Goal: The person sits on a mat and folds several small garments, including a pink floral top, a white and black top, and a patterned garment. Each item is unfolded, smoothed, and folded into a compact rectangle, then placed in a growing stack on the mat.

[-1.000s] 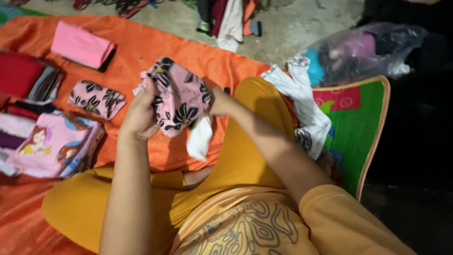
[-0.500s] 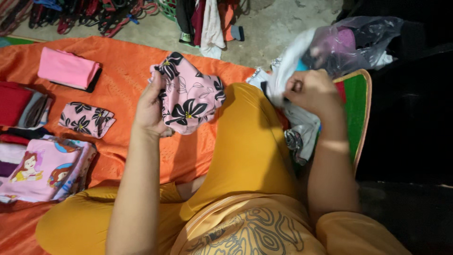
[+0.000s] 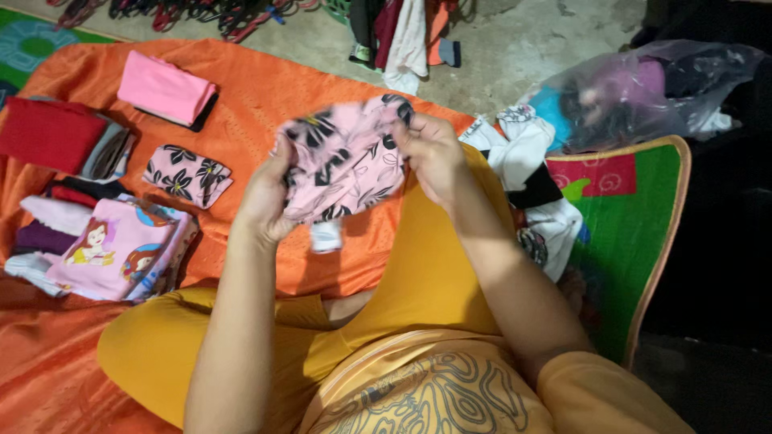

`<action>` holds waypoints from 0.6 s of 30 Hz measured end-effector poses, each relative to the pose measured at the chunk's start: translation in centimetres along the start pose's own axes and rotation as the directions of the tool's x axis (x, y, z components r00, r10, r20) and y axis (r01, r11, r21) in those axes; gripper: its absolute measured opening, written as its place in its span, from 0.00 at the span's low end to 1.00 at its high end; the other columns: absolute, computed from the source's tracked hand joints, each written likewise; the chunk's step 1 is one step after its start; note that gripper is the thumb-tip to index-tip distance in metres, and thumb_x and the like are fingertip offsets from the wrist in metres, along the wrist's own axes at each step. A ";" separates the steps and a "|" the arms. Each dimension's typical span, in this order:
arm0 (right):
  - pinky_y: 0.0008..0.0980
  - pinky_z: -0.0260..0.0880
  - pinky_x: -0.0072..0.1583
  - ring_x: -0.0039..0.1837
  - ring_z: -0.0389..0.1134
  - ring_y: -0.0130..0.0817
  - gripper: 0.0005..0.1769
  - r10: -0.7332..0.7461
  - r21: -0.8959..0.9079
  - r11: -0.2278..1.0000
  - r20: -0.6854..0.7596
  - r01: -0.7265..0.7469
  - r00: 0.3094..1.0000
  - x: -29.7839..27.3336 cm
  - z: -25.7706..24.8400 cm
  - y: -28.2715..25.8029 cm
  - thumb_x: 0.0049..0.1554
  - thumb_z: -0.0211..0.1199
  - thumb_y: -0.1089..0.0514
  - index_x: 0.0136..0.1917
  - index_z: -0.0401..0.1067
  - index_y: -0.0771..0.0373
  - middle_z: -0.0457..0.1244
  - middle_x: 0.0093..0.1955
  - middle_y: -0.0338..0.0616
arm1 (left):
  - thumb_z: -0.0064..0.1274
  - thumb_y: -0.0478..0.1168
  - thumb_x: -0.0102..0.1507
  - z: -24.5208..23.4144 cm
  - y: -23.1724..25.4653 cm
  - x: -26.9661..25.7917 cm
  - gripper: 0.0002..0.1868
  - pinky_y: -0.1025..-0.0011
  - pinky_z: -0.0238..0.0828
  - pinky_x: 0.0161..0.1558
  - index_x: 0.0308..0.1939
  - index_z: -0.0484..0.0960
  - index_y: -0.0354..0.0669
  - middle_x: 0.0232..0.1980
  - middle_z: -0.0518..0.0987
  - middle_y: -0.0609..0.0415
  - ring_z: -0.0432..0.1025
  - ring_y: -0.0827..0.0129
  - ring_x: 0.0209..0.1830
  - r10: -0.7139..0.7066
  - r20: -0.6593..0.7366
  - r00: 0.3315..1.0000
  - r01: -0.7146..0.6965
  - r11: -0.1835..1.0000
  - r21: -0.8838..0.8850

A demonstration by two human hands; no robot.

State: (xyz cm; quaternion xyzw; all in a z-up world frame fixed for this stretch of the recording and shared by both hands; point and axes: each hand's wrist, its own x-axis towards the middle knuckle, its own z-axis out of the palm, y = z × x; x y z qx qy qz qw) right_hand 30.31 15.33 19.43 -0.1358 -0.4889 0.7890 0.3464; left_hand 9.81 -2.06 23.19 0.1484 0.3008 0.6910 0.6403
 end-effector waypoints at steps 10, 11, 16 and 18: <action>0.40 0.77 0.48 0.43 0.72 0.38 0.05 0.103 -0.171 0.982 0.109 -0.083 0.989 0.4 0.6 0.7 0.62 0.60 0.64 0.52 0.73 0.67 0.69 0.43 0.43 | 0.50 0.42 0.75 -3.5 -1.0 -3.6 0.19 0.62 0.78 0.52 0.65 0.74 0.34 0.56 0.80 0.46 0.78 0.61 0.52 0.085 0.039 0.996 -0.085 0.996 -0.010; 0.37 0.76 0.51 0.48 0.72 0.36 0.06 0.142 -0.218 0.971 0.184 -0.100 0.973 -0.2 1.3 1.3 0.64 0.60 0.64 0.54 0.74 0.68 0.70 0.47 0.44 | 0.49 0.42 0.74 -3.5 -1.1 -3.5 0.19 0.62 0.78 0.53 0.66 0.73 0.35 0.57 0.80 0.47 0.78 0.63 0.52 0.098 0.021 0.995 -0.098 0.995 -0.011; 0.32 0.74 0.57 0.60 0.68 0.27 0.23 0.358 -0.280 0.922 0.349 -0.268 0.866 -2.8 6.7 4.5 0.54 0.62 0.69 0.64 0.68 0.65 0.68 0.58 0.37 | 0.44 0.45 0.76 -3.6 -1.4 -3.3 0.21 0.61 0.79 0.55 0.68 0.70 0.35 0.58 0.79 0.46 0.79 0.60 0.53 0.119 0.102 0.988 -0.100 0.979 -0.179; 0.31 0.72 0.61 0.63 0.67 0.27 0.29 0.282 -0.253 0.945 0.299 -0.209 0.912 -2.6 7.8 4.8 0.51 0.63 0.72 0.66 0.65 0.64 0.66 0.62 0.36 | 0.48 0.45 0.74 -3.8 -1.4 -3.6 0.25 0.62 0.78 0.55 0.69 0.68 0.33 0.59 0.79 0.43 0.78 0.59 0.54 0.126 0.100 0.987 -0.105 0.974 -0.199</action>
